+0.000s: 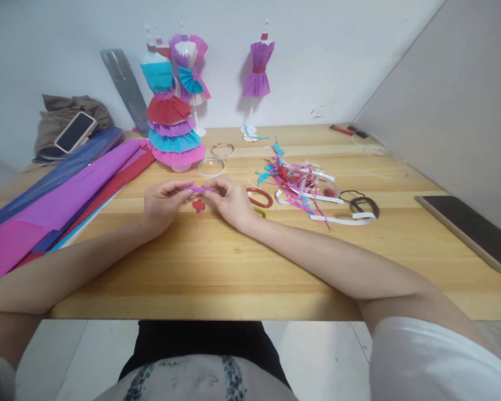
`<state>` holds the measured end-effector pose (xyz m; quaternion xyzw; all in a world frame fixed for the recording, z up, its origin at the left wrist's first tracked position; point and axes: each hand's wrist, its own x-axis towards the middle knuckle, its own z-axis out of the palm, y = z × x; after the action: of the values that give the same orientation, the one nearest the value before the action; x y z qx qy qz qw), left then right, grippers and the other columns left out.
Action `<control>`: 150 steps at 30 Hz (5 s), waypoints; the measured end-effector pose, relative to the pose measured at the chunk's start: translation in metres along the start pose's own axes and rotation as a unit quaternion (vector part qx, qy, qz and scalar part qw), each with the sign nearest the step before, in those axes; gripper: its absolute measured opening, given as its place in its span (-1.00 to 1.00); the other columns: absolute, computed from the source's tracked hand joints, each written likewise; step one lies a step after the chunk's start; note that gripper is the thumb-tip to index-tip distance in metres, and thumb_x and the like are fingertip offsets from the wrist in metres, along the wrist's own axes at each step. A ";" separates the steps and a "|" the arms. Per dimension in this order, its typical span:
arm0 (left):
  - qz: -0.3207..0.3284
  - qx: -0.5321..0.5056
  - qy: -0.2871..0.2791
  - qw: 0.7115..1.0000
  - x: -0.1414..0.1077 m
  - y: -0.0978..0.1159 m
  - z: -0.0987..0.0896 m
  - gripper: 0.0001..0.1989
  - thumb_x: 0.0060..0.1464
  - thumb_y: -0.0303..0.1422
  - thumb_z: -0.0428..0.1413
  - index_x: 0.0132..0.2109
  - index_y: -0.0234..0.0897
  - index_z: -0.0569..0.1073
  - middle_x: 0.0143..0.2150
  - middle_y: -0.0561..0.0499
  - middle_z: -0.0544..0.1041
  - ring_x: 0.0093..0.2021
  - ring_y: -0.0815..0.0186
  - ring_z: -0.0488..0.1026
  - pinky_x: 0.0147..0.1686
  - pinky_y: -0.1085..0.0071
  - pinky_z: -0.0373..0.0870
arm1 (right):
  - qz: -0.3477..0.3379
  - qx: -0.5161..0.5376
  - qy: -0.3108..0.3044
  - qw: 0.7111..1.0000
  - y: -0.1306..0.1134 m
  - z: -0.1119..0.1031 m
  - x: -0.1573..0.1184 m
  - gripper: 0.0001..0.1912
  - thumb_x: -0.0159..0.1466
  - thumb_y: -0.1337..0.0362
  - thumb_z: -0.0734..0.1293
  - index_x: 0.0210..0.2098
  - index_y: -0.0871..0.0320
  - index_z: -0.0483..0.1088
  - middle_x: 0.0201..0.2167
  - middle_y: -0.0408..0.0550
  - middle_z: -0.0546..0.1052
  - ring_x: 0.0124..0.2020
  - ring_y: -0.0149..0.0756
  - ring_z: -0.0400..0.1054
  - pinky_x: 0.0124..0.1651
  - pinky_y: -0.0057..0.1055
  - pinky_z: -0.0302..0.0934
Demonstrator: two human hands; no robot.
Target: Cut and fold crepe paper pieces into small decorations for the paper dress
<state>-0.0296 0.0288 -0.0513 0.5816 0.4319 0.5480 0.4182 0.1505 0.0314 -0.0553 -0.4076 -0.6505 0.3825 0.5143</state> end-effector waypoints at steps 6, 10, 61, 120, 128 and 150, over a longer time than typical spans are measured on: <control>-0.002 0.018 -0.010 1.000 0.003 -0.002 -0.001 -0.77 -0.08 -0.29 0.34 -0.23 -0.31 0.66 -0.32 -0.07 0.68 -0.41 0.34 0.58 -0.27 0.38 0.55 | 0.013 -0.025 -0.005 1.000 0.001 0.000 0.000 -0.85 0.16 0.21 0.39 -0.34 0.15 0.56 -0.41 -0.08 0.61 -0.39 -0.30 0.41 -0.27 -0.34 0.26; 0.005 0.035 -0.011 0.999 0.003 -0.003 -0.002 -0.82 -0.04 -0.31 0.32 -0.26 -0.29 0.65 -0.34 -0.05 0.67 -0.40 0.34 0.58 -0.27 0.40 0.54 | 0.030 -0.036 -0.024 0.999 0.002 0.000 0.001 -0.83 0.17 0.21 0.40 -0.33 0.17 0.57 -0.42 -0.07 0.60 -0.42 -0.31 0.39 -0.28 -0.35 0.24; -0.128 -0.074 0.031 0.988 0.000 0.020 0.005 -0.74 -0.27 -0.32 0.39 -0.41 -0.35 0.54 -0.51 -0.01 0.61 -0.52 0.37 0.53 -0.36 0.40 0.51 | 0.094 0.143 0.027 0.985 -0.009 -0.001 0.004 -0.81 -0.01 0.16 0.52 -0.48 0.13 0.54 -0.63 -0.18 0.54 -0.58 -0.41 0.34 -0.42 -0.40 0.24; 0.070 0.170 0.004 0.983 0.002 0.006 -0.003 -0.92 0.01 -0.39 0.23 -0.32 -0.22 0.64 -0.45 0.02 0.56 -0.44 0.33 0.45 -0.28 0.39 0.37 | -0.048 -0.171 0.023 0.984 -0.002 -0.006 0.000 -0.86 0.21 0.31 0.37 -0.30 0.07 0.62 -0.33 -0.02 0.63 -0.28 -0.19 0.46 -0.12 -0.21 0.33; 0.082 0.197 -0.009 0.977 0.001 0.008 -0.004 -0.92 0.05 -0.38 0.20 -0.32 -0.19 0.62 -0.45 0.04 0.54 -0.41 0.31 0.47 -0.27 0.40 0.40 | -0.019 -0.153 0.018 0.988 -0.002 -0.005 -0.001 -0.89 0.22 0.30 0.35 -0.32 0.12 0.56 -0.34 -0.05 0.61 -0.31 -0.23 0.44 -0.17 -0.26 0.28; 0.011 0.037 -0.024 0.999 0.003 0.007 0.001 -0.81 -0.04 -0.34 0.25 -0.38 -0.27 0.37 -0.63 0.17 0.42 -0.62 0.45 0.43 -0.57 0.57 0.34 | -0.121 -0.095 0.002 0.988 0.008 -0.005 0.000 -0.88 0.26 0.27 0.33 -0.27 0.14 0.50 -0.34 -0.04 0.56 -0.34 -0.27 0.41 -0.24 -0.28 0.29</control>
<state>-0.0279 0.0293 -0.0438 0.6144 0.4353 0.5223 0.4003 0.1564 0.0345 -0.0614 -0.3739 -0.7272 0.2528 0.5172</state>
